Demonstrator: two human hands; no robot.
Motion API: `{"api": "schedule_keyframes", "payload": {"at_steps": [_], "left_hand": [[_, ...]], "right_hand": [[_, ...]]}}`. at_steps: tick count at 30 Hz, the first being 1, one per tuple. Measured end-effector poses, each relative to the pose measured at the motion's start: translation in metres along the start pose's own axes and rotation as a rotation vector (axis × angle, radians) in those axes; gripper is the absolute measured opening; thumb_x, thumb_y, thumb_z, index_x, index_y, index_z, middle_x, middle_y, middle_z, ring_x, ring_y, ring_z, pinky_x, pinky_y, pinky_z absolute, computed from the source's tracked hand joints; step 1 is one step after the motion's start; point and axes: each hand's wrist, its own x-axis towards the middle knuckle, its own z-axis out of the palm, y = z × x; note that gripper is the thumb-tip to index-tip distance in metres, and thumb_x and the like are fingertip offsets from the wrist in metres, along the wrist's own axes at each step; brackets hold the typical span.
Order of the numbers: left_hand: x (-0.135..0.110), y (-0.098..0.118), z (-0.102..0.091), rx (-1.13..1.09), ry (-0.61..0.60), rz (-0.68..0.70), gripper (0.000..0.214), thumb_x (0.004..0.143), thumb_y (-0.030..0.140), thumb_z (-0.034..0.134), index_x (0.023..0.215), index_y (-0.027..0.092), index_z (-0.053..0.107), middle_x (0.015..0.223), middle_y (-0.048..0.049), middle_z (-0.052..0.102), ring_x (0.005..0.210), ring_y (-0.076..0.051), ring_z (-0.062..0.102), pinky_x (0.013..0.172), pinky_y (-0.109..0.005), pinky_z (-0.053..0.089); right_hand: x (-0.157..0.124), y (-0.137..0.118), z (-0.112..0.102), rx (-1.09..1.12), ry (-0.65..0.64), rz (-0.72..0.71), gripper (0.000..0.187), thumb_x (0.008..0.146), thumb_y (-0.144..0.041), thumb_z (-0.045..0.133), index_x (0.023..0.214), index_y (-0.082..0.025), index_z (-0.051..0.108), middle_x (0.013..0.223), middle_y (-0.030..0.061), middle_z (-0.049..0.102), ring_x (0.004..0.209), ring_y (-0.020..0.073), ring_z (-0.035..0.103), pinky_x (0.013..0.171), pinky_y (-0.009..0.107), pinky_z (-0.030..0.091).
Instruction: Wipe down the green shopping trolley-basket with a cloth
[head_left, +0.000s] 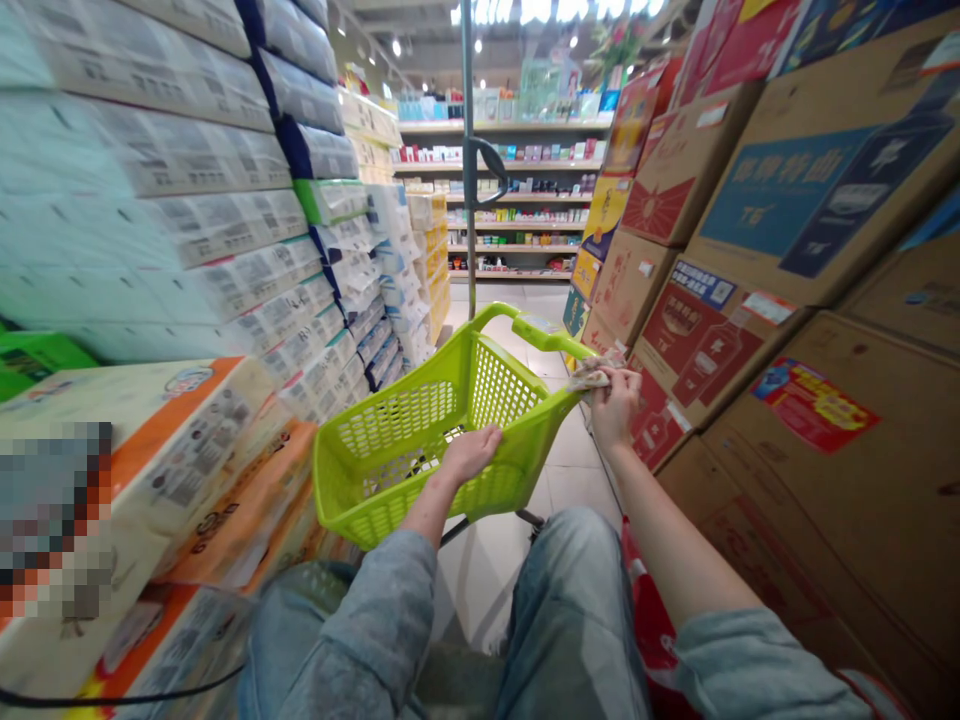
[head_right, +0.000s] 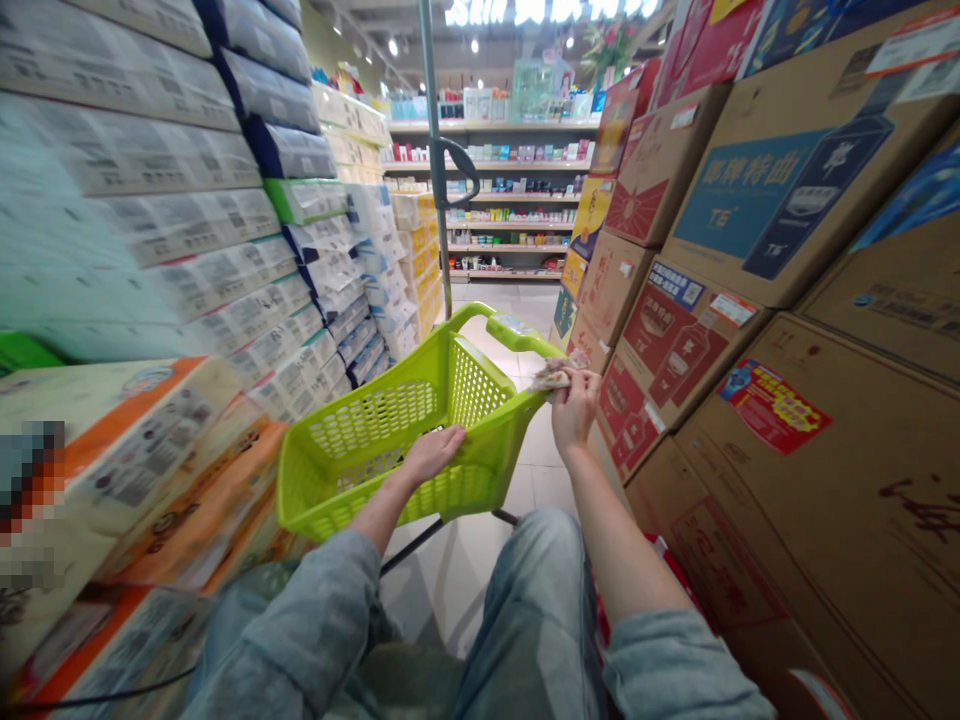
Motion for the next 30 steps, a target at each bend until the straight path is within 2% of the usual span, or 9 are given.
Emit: {"api": "schedule_keyframes", "payload": {"at_steps": [2,5,10,13,16,18,23,27,30], "left_hand": [[0.002,0.001,-0.001,-0.066,-0.001,-0.030,0.046,0.095,0.050,0.020,0.117,0.027,0.053,0.111,-0.0035,0.068,0.102,-0.023,0.062,0.089,-0.034,0.044],[0.005,0.002,-0.004,-0.219,0.024,-0.059,0.045,0.094,0.052,0.022,0.118,0.027,0.050,0.116,-0.0026,0.066,0.105,-0.021,0.061,0.092,-0.033,0.043],[-0.009,-0.014,-0.012,-0.265,0.049,0.029,0.044,0.094,0.049,0.024,0.117,0.022,0.052,0.118,-0.0044,0.064,0.107,-0.018,0.058,0.094,-0.029,0.042],[-0.031,-0.044,-0.018,-0.156,-0.012,-0.023,0.050,0.095,0.049,0.019,0.113,0.023,0.057,0.118,-0.0042,0.065,0.108,-0.019,0.059,0.095,-0.029,0.042],[-0.053,-0.071,-0.022,0.004,-0.067,-0.144,0.056,0.094,0.052,0.017,0.106,0.023,0.063,0.118,-0.0060,0.066,0.110,-0.023,0.059,0.094,-0.032,0.043],[-0.063,-0.080,-0.023,0.080,-0.090,-0.165,0.057,0.094,0.053,0.016,0.107,0.024,0.063,0.114,-0.0061,0.068,0.108,-0.024,0.061,0.091,-0.032,0.044],[-0.067,-0.074,-0.020,0.170,-0.069,-0.131,0.051,0.095,0.051,0.017,0.102,0.027,0.061,0.103,-0.0047,0.071,0.099,-0.022,0.064,0.084,-0.030,0.045],[-0.065,-0.072,-0.018,0.211,-0.062,-0.096,0.051,0.096,0.049,0.015,0.098,0.026,0.061,0.098,-0.0050,0.071,0.095,-0.022,0.065,0.082,-0.030,0.046],[-0.064,-0.073,-0.019,0.213,-0.067,-0.078,0.051,0.096,0.048,0.014,0.098,0.026,0.060,0.098,-0.0052,0.071,0.094,-0.022,0.066,0.081,-0.030,0.046]], "right_hand": [[-0.009,0.000,0.007,0.017,-0.017,0.000,0.023,0.086,-0.026,0.042,0.098,-0.017,0.060,0.101,0.0104,0.048,0.097,0.0218,0.051,0.093,0.039,0.043],[-0.044,0.002,0.023,0.074,-0.045,0.045,0.021,0.084,-0.022,0.040,0.096,-0.017,0.058,0.102,0.0111,0.048,0.099,0.0225,0.051,0.093,0.042,0.043],[-0.101,0.015,0.041,0.170,-0.256,0.138,0.027,0.075,-0.017,0.046,0.099,-0.018,0.058,0.107,0.0106,0.050,0.102,0.0233,0.054,0.092,0.044,0.045],[-0.109,0.010,0.041,0.248,-0.284,0.140,0.026,0.076,-0.019,0.048,0.101,-0.020,0.056,0.106,0.0089,0.051,0.103,0.0225,0.054,0.093,0.043,0.046],[-0.103,-0.010,0.043,0.317,-0.241,0.091,0.021,0.081,-0.024,0.049,0.101,-0.021,0.054,0.105,0.0085,0.051,0.103,0.0225,0.052,0.090,0.041,0.047],[-0.098,-0.025,0.048,0.316,-0.202,0.070,0.019,0.082,-0.025,0.049,0.100,-0.022,0.054,0.104,0.0081,0.052,0.104,0.0225,0.050,0.091,0.040,0.046],[-0.119,-0.032,0.072,0.268,-0.136,0.117,0.018,0.081,-0.022,0.045,0.096,-0.021,0.055,0.102,0.0086,0.052,0.103,0.0239,0.050,0.094,0.042,0.043],[-0.156,-0.013,0.091,0.257,-0.213,0.188,0.026,0.076,-0.021,0.047,0.099,-0.018,0.058,0.106,0.0116,0.053,0.106,0.0251,0.051,0.094,0.042,0.043],[-0.168,-0.003,0.097,0.259,-0.260,0.227,0.030,0.072,-0.019,0.045,0.099,-0.017,0.059,0.107,0.0121,0.054,0.108,0.0249,0.051,0.095,0.043,0.043]]}}
